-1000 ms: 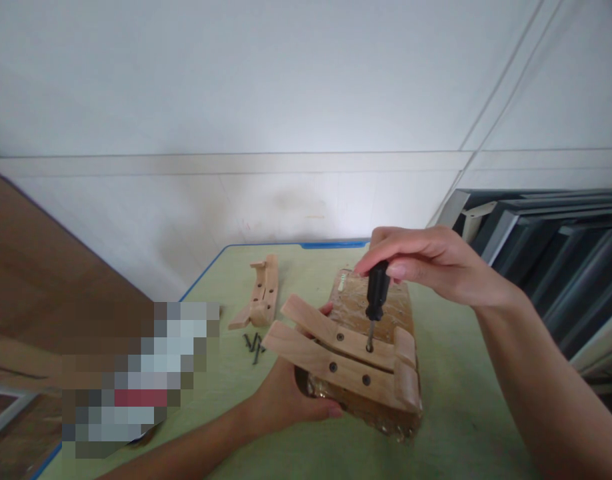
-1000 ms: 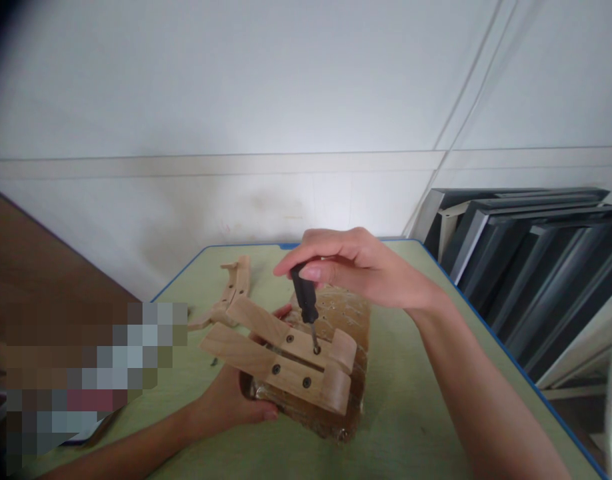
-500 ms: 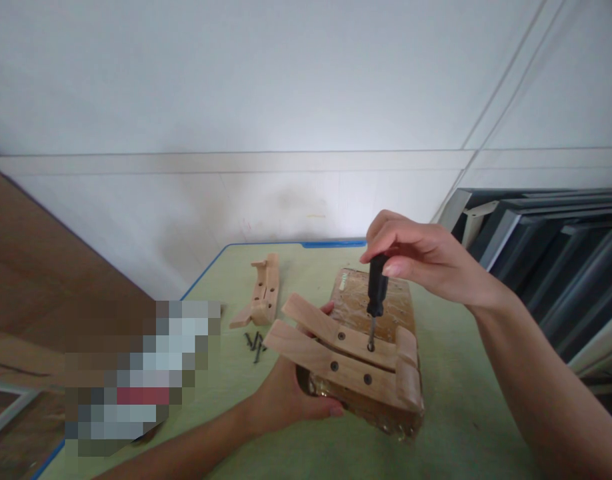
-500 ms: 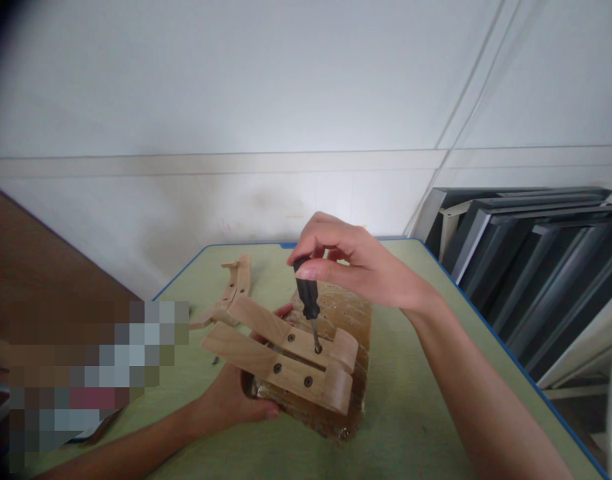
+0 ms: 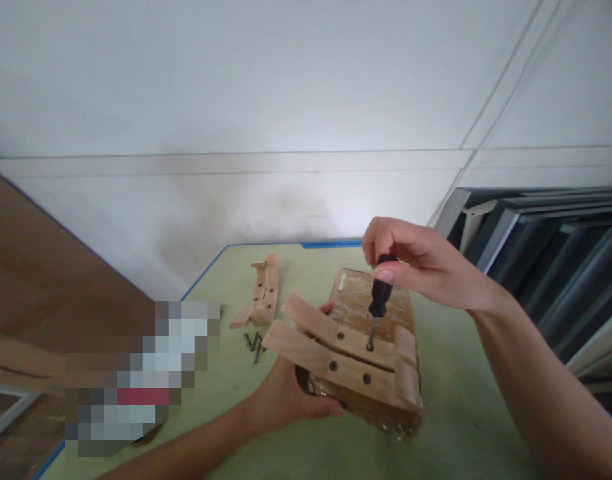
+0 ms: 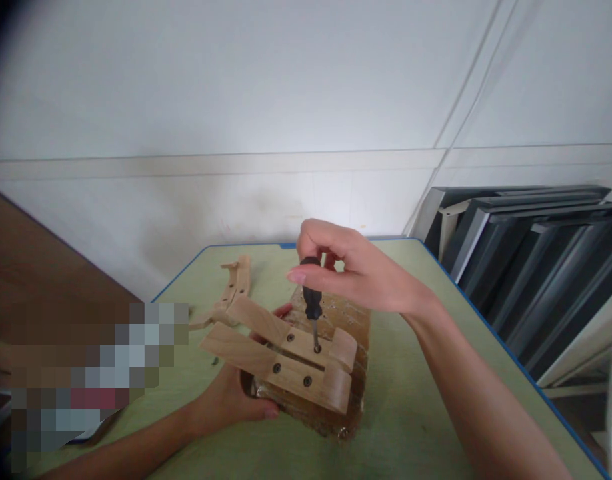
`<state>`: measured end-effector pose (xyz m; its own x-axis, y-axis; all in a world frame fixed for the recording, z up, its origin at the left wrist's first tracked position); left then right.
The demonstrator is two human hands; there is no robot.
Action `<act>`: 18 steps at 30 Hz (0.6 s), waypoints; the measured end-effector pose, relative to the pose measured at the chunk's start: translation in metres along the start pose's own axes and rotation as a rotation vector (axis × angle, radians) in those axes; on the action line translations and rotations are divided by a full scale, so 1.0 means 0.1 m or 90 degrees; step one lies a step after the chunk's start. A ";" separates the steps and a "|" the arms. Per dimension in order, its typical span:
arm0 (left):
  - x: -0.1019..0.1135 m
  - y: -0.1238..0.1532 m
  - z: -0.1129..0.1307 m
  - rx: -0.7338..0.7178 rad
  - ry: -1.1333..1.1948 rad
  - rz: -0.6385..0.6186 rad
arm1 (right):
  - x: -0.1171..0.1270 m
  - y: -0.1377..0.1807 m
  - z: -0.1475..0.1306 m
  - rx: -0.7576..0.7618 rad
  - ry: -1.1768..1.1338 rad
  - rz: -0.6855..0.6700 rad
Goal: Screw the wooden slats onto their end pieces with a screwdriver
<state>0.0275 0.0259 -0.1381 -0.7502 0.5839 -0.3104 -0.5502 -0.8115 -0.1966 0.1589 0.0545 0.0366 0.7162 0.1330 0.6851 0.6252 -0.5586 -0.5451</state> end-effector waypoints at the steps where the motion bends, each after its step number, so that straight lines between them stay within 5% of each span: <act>1: 0.01 0.00 0.00 0.001 -0.005 0.004 | 0.01 0.00 0.00 0.003 0.007 0.006; 18: 0.00 -0.04 0.03 0.007 0.029 -0.008 | -0.01 0.00 0.04 -0.040 -0.098 0.079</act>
<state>0.0287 0.0294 -0.1346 -0.7261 0.5917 -0.3502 -0.5633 -0.8040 -0.1904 0.1590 0.0578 0.0338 0.8282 0.1813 0.5304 0.5124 -0.6283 -0.5854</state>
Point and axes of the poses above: each hand's wrist, its own y-axis away from the middle knuckle, its own x-axis out of the back of the hand, z = x × y, the point moved 8 cm from there along -y, towards the middle knuckle, and after that the axes turned 15 degrees about y, right-handed, at the moved point
